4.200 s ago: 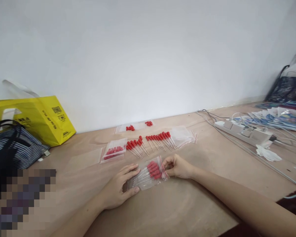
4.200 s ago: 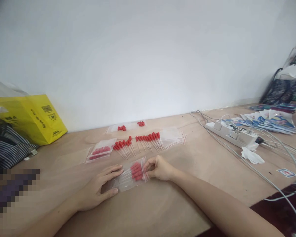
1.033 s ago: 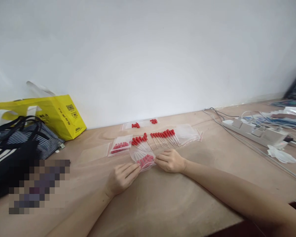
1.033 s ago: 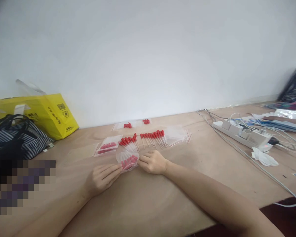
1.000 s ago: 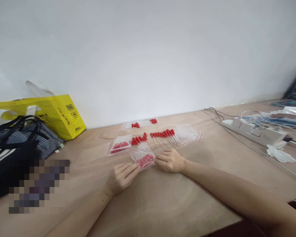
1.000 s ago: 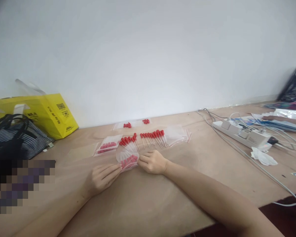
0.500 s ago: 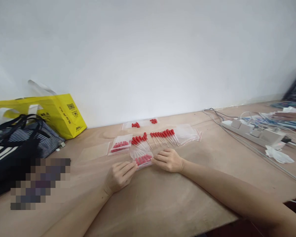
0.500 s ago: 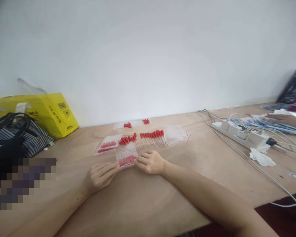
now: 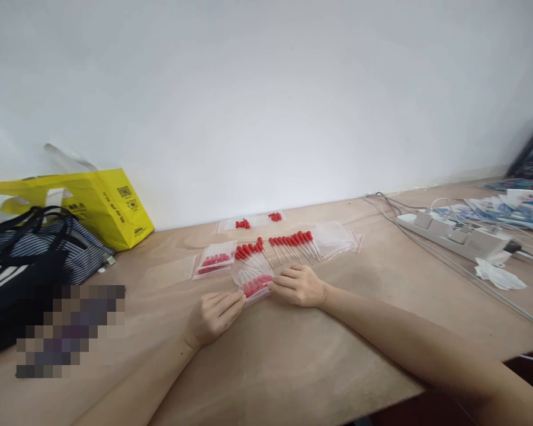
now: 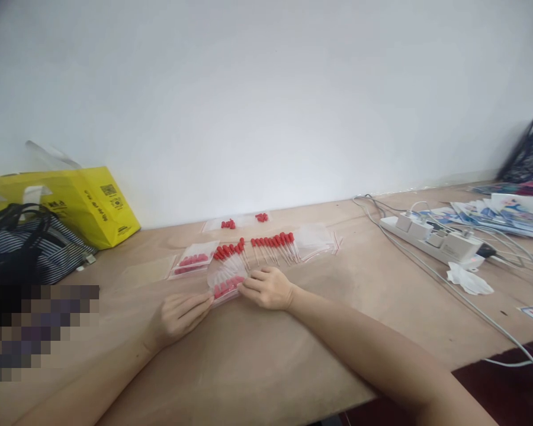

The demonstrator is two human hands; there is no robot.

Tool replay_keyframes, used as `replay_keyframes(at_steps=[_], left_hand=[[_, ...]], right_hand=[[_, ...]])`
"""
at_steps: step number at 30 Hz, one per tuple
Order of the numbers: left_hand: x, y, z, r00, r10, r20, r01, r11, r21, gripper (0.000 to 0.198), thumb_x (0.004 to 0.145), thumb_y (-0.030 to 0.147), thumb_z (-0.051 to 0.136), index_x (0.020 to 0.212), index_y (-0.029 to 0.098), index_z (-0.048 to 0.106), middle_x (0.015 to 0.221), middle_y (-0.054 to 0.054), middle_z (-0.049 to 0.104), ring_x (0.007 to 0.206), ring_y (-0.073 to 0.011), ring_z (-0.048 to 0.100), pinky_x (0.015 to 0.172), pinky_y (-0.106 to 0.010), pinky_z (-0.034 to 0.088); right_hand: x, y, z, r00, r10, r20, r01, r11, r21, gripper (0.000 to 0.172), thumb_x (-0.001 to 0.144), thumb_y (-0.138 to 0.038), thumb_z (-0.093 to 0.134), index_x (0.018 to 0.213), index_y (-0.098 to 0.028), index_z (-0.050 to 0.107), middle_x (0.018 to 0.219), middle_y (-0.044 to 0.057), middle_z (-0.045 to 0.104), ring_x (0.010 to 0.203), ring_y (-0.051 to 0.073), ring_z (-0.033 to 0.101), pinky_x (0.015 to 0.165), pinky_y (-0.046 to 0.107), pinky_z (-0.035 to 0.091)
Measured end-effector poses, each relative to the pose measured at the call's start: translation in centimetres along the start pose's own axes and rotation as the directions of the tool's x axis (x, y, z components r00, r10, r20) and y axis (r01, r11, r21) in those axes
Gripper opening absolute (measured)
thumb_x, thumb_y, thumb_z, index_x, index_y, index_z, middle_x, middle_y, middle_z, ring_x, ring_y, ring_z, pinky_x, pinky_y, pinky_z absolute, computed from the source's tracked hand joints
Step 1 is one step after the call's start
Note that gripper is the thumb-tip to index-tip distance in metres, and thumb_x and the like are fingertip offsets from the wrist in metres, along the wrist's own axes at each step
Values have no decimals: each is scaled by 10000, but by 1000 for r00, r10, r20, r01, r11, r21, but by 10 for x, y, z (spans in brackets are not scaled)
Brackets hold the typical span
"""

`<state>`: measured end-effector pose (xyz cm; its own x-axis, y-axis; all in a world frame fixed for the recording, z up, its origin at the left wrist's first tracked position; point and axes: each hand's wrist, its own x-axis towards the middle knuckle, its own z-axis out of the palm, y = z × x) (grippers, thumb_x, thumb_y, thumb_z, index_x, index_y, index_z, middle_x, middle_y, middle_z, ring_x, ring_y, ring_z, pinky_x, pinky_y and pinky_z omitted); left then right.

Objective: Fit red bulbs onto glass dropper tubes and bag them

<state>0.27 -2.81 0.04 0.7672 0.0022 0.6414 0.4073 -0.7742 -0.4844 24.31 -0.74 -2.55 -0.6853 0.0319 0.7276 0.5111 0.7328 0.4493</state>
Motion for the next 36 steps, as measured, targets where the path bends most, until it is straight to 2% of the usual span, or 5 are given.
replay_keyframes(at_steps=[10, 14, 20, 27, 36], left_hand=[[-2, 1, 4, 997, -70, 20, 70, 997, -23, 116, 797, 108, 484, 854, 154, 574, 750, -29, 686, 662, -121, 647, 558, -207, 502], [-4, 1, 7, 997, -77, -16, 77, 997, -22, 119, 799, 97, 477, 850, 144, 574, 735, -33, 683, 654, -122, 643, 549, -210, 493], [6, 4, 7, 996, -84, -36, 83, 996, -34, 124, 776, 82, 503, 847, 148, 581, 734, -30, 676, 654, -131, 610, 606, -253, 484], [18, 11, 10, 997, -65, -52, 64, 998, -7, 127, 753, 52, 515, 817, 137, 584, 729, -40, 676, 671, -162, 584, 671, -337, 449], [6, 4, -2, 1000, 22, -17, -20, 993, 119, 149, 764, 35, 486, 836, 125, 580, 707, -52, 662, 669, -166, 569, 692, -364, 450]], right_hand=[[4, -3, 10, 999, 5, -36, -5, 1000, -2, 171, 839, -159, 417, 770, -159, 574, 676, -4, 610, 598, 89, 476, 540, 248, 304], [8, -4, 8, 998, 5, -68, -5, 1000, -1, 134, 832, -164, 449, 793, -161, 577, 690, -10, 613, 613, 89, 476, 532, 243, 297], [14, -9, 11, 996, -19, -81, 19, 1000, -6, 194, 849, -168, 406, 745, -158, 570, 629, -12, 587, 571, 88, 458, 519, 246, 287], [21, -17, 12, 998, -23, -66, 24, 1000, 14, 195, 848, -168, 424, 707, -166, 559, 622, -12, 579, 568, 91, 447, 528, 245, 285], [17, -14, 7, 998, 32, -62, -31, 999, 15, 229, 834, -144, 412, 645, -159, 541, 545, -15, 506, 544, 98, 421, 516, 253, 273]])
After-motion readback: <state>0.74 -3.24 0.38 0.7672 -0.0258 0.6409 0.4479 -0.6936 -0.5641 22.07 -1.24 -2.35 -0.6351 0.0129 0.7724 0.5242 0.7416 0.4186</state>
